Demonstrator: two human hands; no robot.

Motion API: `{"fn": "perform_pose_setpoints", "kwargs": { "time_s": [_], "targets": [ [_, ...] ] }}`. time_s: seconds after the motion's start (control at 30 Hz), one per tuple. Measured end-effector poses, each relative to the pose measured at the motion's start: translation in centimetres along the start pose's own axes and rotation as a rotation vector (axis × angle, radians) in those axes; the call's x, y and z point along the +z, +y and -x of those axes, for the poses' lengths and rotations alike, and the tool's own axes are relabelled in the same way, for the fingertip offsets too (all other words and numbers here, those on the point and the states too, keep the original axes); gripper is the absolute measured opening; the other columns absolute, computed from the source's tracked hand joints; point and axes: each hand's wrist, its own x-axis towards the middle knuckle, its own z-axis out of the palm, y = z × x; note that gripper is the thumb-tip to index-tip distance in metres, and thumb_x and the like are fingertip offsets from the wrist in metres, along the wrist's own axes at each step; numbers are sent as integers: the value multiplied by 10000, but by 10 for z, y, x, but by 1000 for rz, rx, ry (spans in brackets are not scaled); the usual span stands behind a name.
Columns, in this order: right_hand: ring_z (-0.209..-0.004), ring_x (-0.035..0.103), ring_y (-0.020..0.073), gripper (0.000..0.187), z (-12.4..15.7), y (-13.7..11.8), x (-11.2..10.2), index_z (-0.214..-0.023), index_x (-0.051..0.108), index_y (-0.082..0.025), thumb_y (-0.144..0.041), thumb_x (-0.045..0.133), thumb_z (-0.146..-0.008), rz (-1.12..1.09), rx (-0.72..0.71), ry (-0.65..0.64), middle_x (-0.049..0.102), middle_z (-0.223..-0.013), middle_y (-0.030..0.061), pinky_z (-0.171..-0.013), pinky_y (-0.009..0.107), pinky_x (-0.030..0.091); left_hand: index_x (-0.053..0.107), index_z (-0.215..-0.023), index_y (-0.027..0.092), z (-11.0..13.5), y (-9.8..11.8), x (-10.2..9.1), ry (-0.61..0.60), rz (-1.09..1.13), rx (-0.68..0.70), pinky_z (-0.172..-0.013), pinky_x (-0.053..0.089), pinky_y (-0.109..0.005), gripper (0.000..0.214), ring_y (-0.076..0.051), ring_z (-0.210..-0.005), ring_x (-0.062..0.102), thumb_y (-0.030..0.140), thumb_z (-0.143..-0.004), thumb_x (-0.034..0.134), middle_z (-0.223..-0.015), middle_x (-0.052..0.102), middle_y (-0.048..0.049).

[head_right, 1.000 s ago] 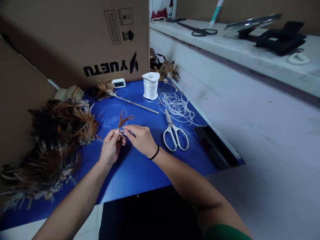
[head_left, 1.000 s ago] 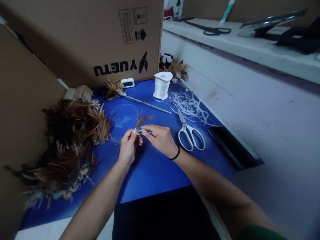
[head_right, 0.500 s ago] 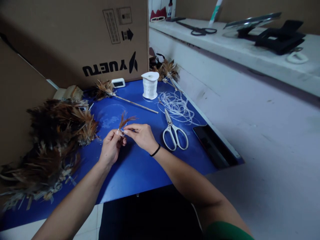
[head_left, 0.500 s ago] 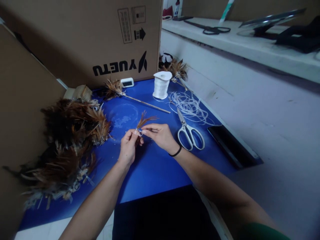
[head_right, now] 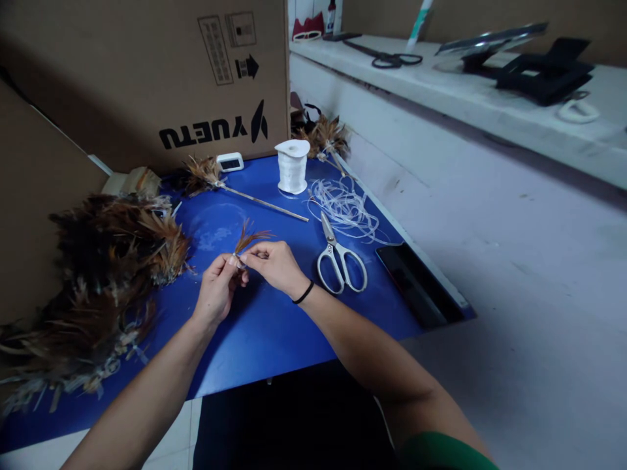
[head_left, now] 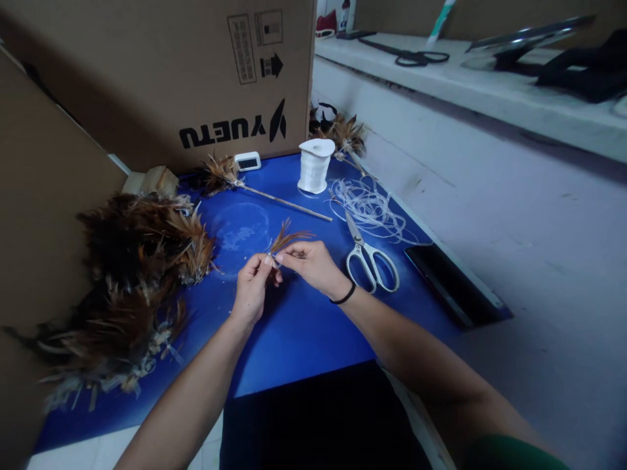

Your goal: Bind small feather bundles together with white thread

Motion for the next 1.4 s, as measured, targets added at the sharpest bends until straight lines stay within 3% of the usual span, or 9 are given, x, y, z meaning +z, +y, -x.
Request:
{"fn": "perform_pose_setpoints", "kwargs": {
  "time_s": [0.3,0.47,0.6,0.9,1.1,1.23,1.4],
  "targets": [
    [-512,516,80,130,4,-6,-2,-735,679,-170,-248,595,-796,334,-110,83,641,-605,-22,-536,213,390,604,-792,162,1,1,1,-23,77,-19,-539,406,-212,226,-93,-556,511,385,-823,595,-623,568,0],
    [-604,560,95,116,7,-10,0,-758,688,-190,-219,595,-820,534,-287,117,668,-691,-4,-611,219,397,622,-790,158,0,1,1,-18,104,-9,-537,402,-211,201,-91,-565,507,357,-814,613,-651,563,-5],
    [-650,587,103,141,10,-10,1,-782,687,-194,-227,568,-850,621,-323,97,680,-734,2,-654,219,407,638,-780,152,-1,-3,0,-26,74,18,-554,403,-216,201,-87,-563,494,348,-820,609,-654,552,-1],
    [-783,630,127,195,11,-11,-3,-835,685,-194,-208,499,-891,598,-302,6,702,-839,16,-748,236,426,657,-709,159,-4,-4,-6,38,-78,69,-651,408,-230,213,-102,-633,507,345,-806,620,-655,574,-3],
    [-688,597,108,193,11,-21,-9,-895,677,-193,-219,486,-890,540,-293,19,689,-796,5,-676,224,410,667,-699,171,-5,-4,-8,121,-236,154,-664,416,-250,242,-122,-644,516,390,-791,620,-662,579,-7],
    [-571,520,95,139,13,-27,-10,-908,656,-195,-250,558,-826,574,-258,49,597,-646,-29,-614,223,379,657,-699,176,-5,-2,-9,120,-395,258,-688,411,-260,257,-133,-682,523,374,-835,565,-686,574,-9],
    [-522,448,79,164,15,-31,-11,-857,616,-198,-130,572,-714,580,-216,60,458,-566,-69,-581,213,346,631,-692,177,-4,6,-11,98,-612,378,-708,408,-258,256,-130,-714,540,305,-877,510,-721,583,-9]
  ]
}}
